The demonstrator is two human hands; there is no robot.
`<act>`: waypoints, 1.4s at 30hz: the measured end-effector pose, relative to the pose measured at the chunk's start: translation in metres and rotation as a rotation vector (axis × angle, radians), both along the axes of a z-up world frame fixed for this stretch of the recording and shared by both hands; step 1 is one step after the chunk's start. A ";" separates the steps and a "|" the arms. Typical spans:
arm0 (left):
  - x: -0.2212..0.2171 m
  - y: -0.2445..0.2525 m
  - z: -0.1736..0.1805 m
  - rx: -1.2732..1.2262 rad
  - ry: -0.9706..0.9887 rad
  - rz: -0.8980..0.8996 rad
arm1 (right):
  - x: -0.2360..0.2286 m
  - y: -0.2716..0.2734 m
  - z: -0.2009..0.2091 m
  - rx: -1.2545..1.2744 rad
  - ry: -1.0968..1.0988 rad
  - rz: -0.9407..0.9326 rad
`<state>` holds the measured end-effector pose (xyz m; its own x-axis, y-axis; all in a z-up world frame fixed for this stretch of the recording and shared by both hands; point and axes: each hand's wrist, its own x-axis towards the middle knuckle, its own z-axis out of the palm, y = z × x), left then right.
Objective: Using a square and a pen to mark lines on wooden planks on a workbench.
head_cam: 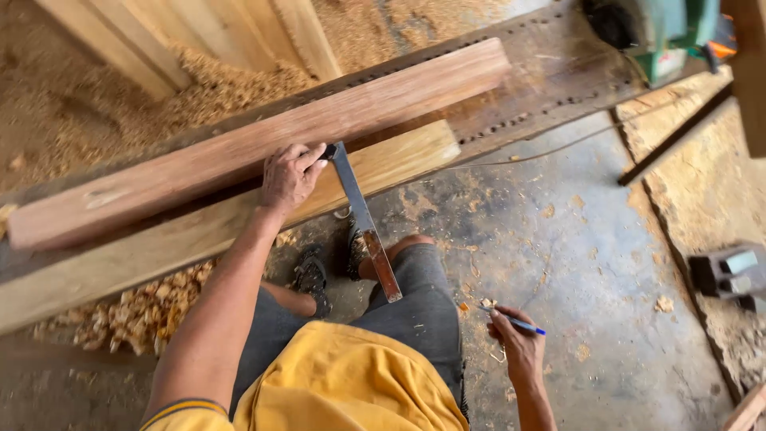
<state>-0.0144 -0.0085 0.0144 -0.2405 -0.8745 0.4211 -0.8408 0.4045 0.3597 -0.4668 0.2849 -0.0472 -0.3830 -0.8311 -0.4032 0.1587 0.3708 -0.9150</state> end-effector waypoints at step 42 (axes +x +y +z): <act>-0.162 -0.064 -0.004 0.016 -0.181 0.043 | -0.008 -0.012 -0.079 0.224 -0.070 0.001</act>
<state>-0.1764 -0.0721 0.0107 -0.2736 -0.8918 0.3603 -0.9086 0.3626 0.2075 -0.4752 0.2727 -0.1260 -0.3467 -0.7184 -0.6031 0.2184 0.5635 -0.7968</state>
